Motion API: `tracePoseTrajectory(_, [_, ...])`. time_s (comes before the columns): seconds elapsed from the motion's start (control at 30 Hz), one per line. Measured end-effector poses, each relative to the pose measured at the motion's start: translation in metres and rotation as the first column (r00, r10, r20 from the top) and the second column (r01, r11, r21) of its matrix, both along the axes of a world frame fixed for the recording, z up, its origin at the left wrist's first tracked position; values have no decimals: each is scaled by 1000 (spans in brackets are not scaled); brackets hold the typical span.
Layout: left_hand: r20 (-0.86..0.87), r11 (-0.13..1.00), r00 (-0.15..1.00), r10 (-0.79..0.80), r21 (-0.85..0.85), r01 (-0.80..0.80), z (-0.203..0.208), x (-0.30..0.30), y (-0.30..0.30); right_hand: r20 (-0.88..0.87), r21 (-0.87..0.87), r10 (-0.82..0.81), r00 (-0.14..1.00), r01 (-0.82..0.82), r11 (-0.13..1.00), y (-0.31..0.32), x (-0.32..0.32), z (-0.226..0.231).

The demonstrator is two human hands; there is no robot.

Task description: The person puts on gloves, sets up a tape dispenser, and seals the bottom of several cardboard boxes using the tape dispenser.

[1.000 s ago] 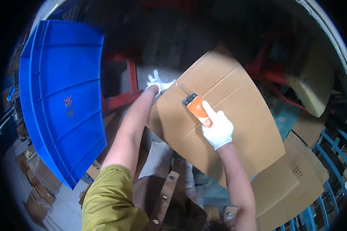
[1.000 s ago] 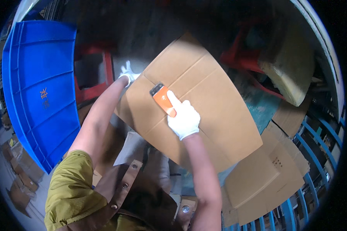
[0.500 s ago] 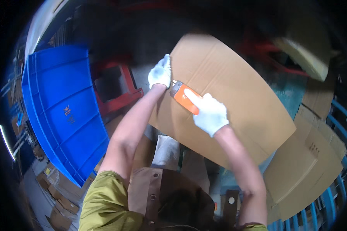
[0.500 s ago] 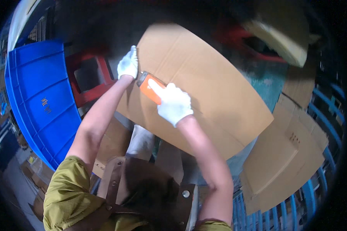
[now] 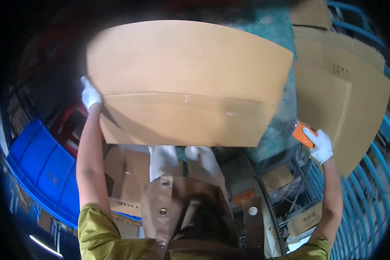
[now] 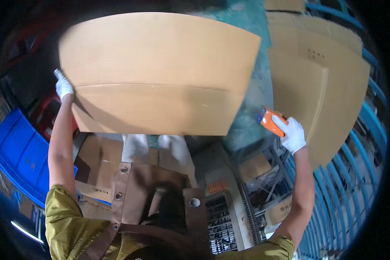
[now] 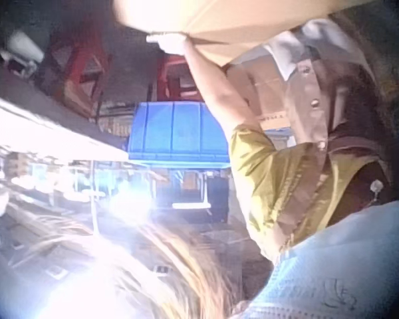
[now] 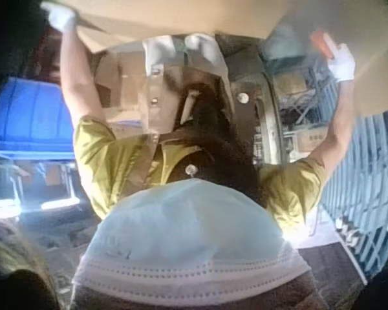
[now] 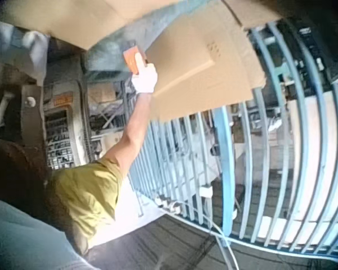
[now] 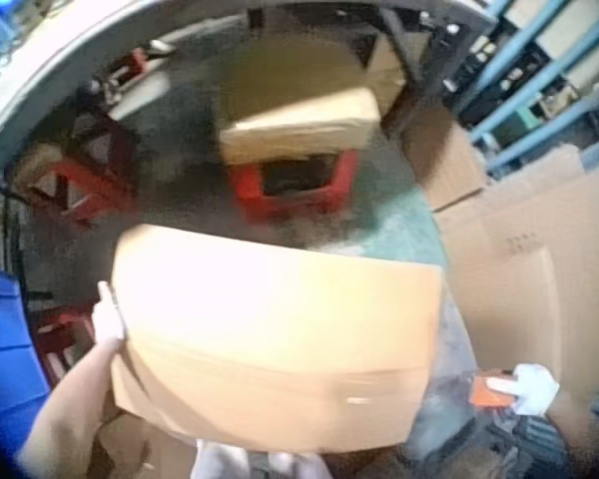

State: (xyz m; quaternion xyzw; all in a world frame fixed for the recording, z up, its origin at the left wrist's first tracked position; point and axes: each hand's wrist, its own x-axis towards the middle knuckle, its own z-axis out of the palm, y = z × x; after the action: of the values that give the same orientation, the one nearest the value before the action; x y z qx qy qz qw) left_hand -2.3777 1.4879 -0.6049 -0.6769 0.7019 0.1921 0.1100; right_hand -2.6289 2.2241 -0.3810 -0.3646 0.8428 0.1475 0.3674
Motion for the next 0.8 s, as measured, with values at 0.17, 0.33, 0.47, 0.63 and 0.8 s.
tracePoseTrajectory(0.17, [-6,998,1000,3,-68,-3,-9,2,8,2,6,-24,1000,24,1000,23,-4,0])
tracePoseTrajectory(0.33, [-8,994,1000,-19,-106,18,-23,11,-5,-23,25,-5,1000,6,1000,22,-21,-15])
tracePoseTrajectory(0.47, [0,994,1000,-27,-110,27,-26,16,-8,-28,96,11,1000,-8,995,15,-31,-24])
tracePoseTrajectory(0.63, [-53,994,998,-16,-106,10,-24,9,-1,31,92,41,999,-44,995,12,-33,-53])
tracePoseTrajectory(0.8, [-105,795,870,-482,-469,384,-19,31,-32,49,-67,51,997,-48,997,-5,-39,-120])
